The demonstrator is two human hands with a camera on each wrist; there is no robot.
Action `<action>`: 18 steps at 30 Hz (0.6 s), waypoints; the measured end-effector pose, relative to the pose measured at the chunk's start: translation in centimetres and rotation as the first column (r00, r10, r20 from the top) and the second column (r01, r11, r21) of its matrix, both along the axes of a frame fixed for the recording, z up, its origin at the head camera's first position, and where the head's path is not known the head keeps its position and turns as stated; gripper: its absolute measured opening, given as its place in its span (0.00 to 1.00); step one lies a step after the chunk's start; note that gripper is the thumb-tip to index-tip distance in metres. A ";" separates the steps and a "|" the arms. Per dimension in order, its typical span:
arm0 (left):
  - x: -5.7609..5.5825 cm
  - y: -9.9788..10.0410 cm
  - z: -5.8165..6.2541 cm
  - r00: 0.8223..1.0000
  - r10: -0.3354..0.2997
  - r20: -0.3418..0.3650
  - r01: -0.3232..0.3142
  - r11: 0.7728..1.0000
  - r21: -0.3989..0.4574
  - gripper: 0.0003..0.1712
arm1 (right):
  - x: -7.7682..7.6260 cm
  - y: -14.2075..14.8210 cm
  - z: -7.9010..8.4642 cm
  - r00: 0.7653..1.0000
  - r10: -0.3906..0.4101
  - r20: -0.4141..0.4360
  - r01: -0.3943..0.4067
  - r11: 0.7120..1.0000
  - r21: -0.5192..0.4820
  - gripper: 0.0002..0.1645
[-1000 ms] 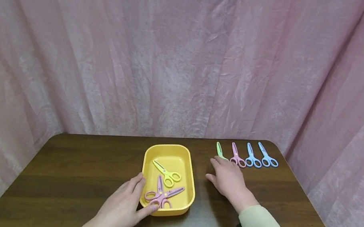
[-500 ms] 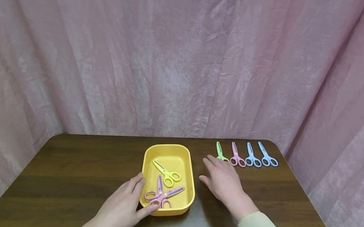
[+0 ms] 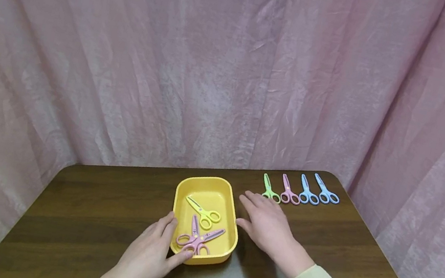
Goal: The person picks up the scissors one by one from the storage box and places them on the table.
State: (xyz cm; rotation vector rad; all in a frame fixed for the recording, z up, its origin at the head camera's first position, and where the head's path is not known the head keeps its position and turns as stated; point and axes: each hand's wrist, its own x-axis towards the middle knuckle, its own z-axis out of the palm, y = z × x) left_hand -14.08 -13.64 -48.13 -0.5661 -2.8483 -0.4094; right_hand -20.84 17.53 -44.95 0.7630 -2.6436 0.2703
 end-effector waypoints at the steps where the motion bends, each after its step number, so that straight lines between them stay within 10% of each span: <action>1: 0.0 0.0 0.0 1.000 0.000 -0.001 0.000 1.000 -0.001 0.54 | 0.1 -0.1 0.1 1.000 0.002 0.003 -0.002 1.000 -0.001 0.38; 18: 0.0 0.0 0.1 1.000 -0.002 0.003 0.002 1.000 0.001 0.54 | 1.0 -1.3 0.5 0.999 0.044 0.013 -0.044 0.999 0.006 0.40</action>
